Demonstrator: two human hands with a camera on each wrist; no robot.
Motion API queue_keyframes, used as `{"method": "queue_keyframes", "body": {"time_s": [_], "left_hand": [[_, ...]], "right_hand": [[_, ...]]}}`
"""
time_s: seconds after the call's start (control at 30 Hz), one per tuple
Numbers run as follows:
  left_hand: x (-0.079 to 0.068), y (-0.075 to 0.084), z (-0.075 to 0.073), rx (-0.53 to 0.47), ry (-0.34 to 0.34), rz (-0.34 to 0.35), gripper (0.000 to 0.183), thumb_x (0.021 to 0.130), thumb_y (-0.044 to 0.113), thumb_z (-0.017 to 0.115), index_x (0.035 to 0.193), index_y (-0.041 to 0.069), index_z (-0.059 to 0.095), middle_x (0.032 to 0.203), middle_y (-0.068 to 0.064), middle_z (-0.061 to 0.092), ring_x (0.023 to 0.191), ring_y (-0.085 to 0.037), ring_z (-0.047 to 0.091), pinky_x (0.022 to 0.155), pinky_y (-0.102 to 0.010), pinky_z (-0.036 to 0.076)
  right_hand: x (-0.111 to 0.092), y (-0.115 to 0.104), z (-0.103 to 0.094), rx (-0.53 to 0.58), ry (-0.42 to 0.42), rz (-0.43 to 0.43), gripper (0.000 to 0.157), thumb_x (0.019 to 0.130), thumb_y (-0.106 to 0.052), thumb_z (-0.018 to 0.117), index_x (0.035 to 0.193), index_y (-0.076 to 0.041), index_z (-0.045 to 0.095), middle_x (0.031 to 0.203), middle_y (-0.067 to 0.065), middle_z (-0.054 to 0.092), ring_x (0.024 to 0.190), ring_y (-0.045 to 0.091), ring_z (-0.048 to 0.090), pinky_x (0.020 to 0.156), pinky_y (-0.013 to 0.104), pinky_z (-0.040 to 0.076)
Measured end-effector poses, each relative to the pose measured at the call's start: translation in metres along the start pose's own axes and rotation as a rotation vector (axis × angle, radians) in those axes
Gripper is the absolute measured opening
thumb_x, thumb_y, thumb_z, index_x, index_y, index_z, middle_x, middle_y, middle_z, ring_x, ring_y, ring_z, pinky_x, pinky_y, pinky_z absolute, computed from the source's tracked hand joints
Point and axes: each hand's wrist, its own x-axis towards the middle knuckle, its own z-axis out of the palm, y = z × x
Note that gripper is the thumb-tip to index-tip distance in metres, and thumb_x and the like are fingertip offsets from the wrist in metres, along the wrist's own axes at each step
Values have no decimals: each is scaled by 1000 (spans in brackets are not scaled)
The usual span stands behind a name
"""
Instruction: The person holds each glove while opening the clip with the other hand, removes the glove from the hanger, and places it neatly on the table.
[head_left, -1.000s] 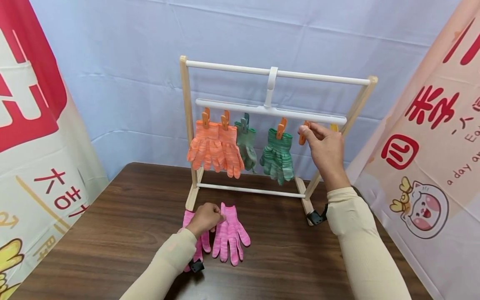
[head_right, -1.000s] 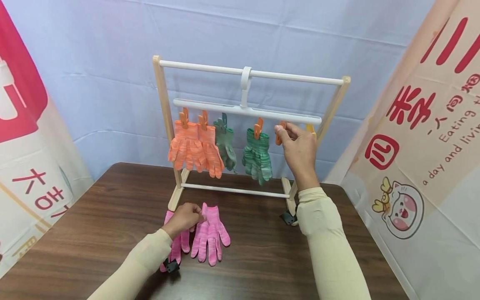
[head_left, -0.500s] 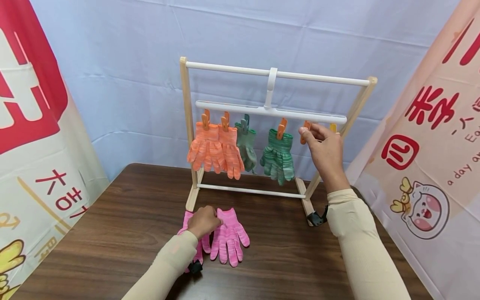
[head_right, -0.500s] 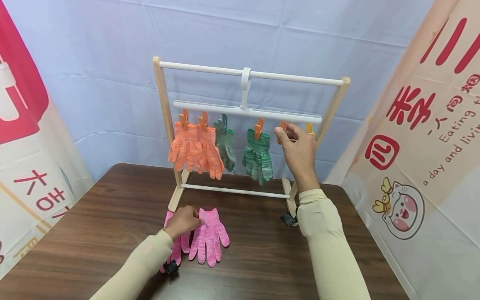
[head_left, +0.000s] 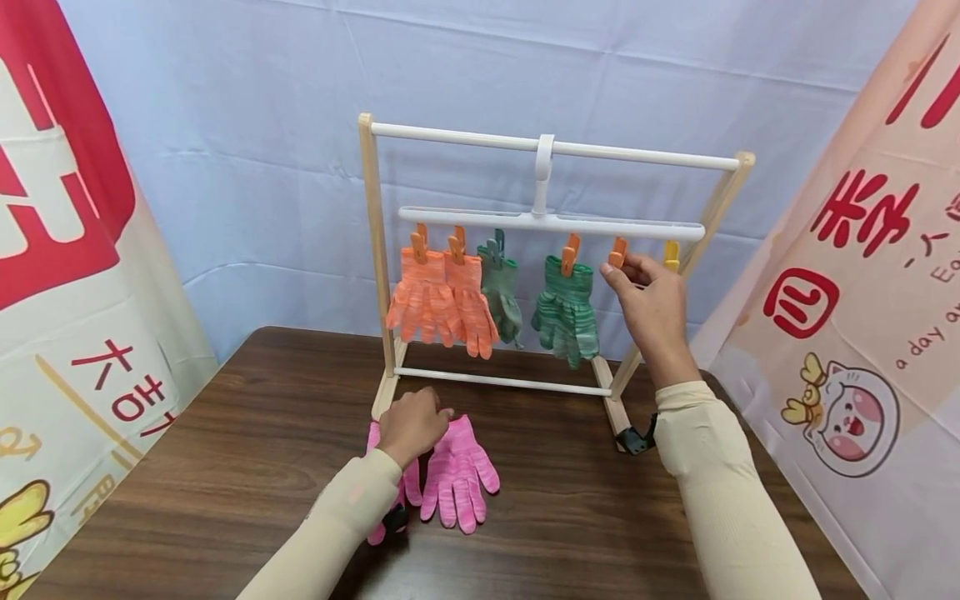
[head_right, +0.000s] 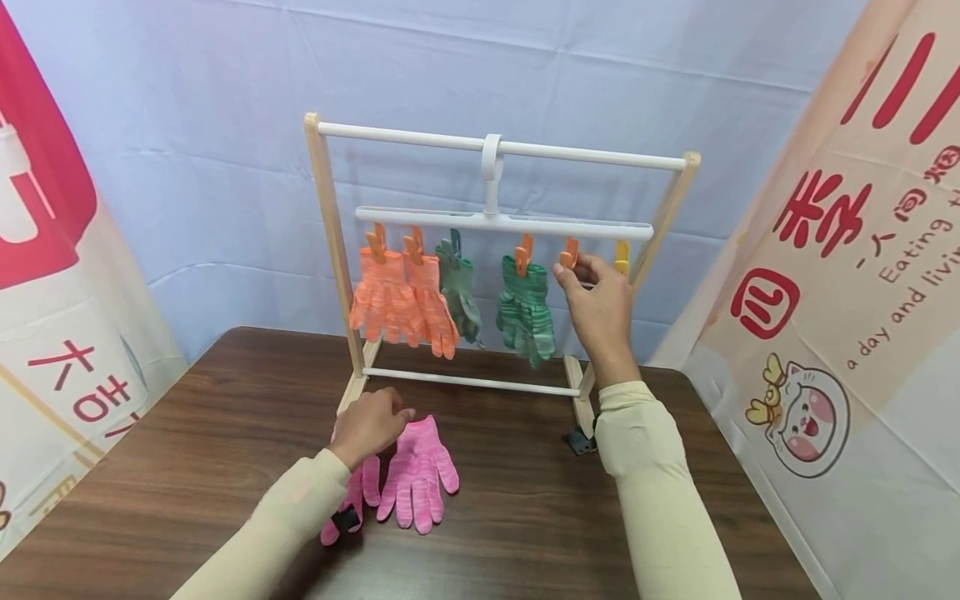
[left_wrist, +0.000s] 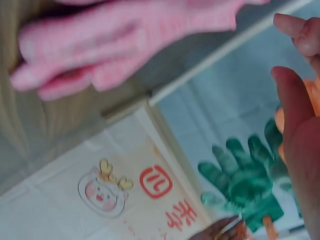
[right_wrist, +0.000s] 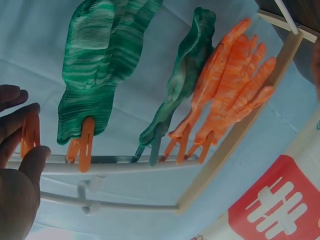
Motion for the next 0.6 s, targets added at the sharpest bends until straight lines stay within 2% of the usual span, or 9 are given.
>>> {"method": "queue_keyframes", "body": {"time_s": [0.07, 0.27, 0.37, 0.6], "left_hand": [[2, 9, -6, -22, 8, 24, 25, 86, 42, 58, 86, 17, 62, 70, 3, 57, 58, -15, 53, 47, -34, 39], [7, 39, -20, -94, 81, 137, 27, 89, 41, 54, 99, 19, 64, 75, 6, 61, 56, -11, 53, 49, -32, 40], [10, 52, -22, -114, 134, 178, 26, 90, 41, 53, 100, 20, 64, 72, 7, 60, 57, -11, 54, 50, -32, 41], [20, 84, -33, -159, 254, 221, 19, 90, 37, 53, 97, 22, 63, 74, 9, 60, 61, -15, 58, 53, -36, 44]], "right_hand": [[0, 1, 0, -4, 4, 3, 44, 83, -42, 64, 113, -10, 64, 100, 9, 66, 87, 12, 59, 69, 21, 43], [0, 4, 2, -27, 29, 11, 42, 84, -41, 63, 111, -8, 65, 98, 10, 67, 81, 8, 56, 65, 19, 41], [-1, 5, 3, -41, 35, 12, 40, 85, -41, 62, 109, -9, 66, 95, 10, 66, 78, 9, 54, 63, 21, 39], [-3, 8, 4, -71, 30, 18, 41, 86, -45, 59, 106, -10, 67, 91, 9, 67, 75, 12, 51, 62, 26, 36]]}}
